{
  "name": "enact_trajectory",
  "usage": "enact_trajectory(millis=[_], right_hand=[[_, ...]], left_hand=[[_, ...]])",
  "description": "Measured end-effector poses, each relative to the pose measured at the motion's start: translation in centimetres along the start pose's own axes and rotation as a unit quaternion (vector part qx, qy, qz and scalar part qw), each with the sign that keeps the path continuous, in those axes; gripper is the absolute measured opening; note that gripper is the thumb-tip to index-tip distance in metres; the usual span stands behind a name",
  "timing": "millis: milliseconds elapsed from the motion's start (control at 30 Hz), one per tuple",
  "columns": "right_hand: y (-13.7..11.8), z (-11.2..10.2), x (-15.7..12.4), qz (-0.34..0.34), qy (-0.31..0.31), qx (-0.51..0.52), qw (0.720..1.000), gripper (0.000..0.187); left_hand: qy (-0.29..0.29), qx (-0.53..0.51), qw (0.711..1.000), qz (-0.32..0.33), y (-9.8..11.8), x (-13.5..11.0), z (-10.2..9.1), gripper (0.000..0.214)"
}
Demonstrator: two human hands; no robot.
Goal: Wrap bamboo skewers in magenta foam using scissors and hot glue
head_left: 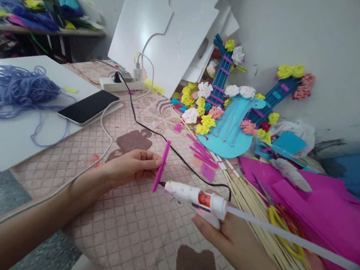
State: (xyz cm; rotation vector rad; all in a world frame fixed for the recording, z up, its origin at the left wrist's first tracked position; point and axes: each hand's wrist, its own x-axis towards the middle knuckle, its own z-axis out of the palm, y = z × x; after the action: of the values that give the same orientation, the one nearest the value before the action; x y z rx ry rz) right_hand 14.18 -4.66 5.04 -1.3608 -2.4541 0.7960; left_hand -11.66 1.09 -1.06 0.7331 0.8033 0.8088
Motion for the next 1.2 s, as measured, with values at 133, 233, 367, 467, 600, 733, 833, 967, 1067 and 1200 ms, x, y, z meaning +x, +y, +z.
enact_trajectory(millis=[133,233,367,467,600,733,833,967,1067,1200], right_hand=[[-0.4,-0.3,0.5,0.008,0.013,0.003,1.0,0.025],[-0.8,-0.6,1.0,-0.001,0.033,0.012,0.999,0.023],[-1.1,-1.0,1.7,-0.009,0.062,0.019,0.998,0.028],[-1.1,-1.2,2.1,-0.002,0.065,0.021,0.998,0.031],[-0.9,-1.3,2.6,-0.006,0.059,0.01,0.998,0.032],[-0.6,-1.3,3.0,-0.008,0.07,0.008,0.997,0.031],[-0.5,-1.4,3.5,-0.026,0.101,0.004,0.995,0.03],[0.3,-1.5,4.6,-0.027,0.15,-0.01,0.988,0.029],[1.7,-1.1,6.6,-0.002,0.182,0.028,0.983,0.032],[3.6,-0.4,11.5,0.013,0.199,0.055,0.978,0.03]], left_hand=[[-0.005,-0.001,1.0,-0.004,0.0,0.1,-0.1,0.018],[-0.005,0.003,1.0,-0.007,-0.1,0.1,-0.1,0.019],[-0.004,0.009,1.0,-0.014,-0.1,0.0,-0.1,0.019],[-0.01,0.007,1.0,-0.019,-0.1,-0.1,-0.1,0.02],[-0.014,-0.005,0.999,-0.029,-0.1,-0.1,0.0,0.022],[-0.016,-0.009,0.999,-0.032,0.0,-0.1,0.2,0.022],[-0.015,-0.005,0.999,-0.032,-0.1,-0.2,0.2,0.023],[-0.028,0.01,0.999,-0.036,-0.1,-0.3,0.2,0.023],[-0.037,0.025,0.998,-0.046,0.0,-0.4,0.4,0.024],[-0.041,0.031,0.998,-0.048,0.2,-0.6,0.6,0.023]])
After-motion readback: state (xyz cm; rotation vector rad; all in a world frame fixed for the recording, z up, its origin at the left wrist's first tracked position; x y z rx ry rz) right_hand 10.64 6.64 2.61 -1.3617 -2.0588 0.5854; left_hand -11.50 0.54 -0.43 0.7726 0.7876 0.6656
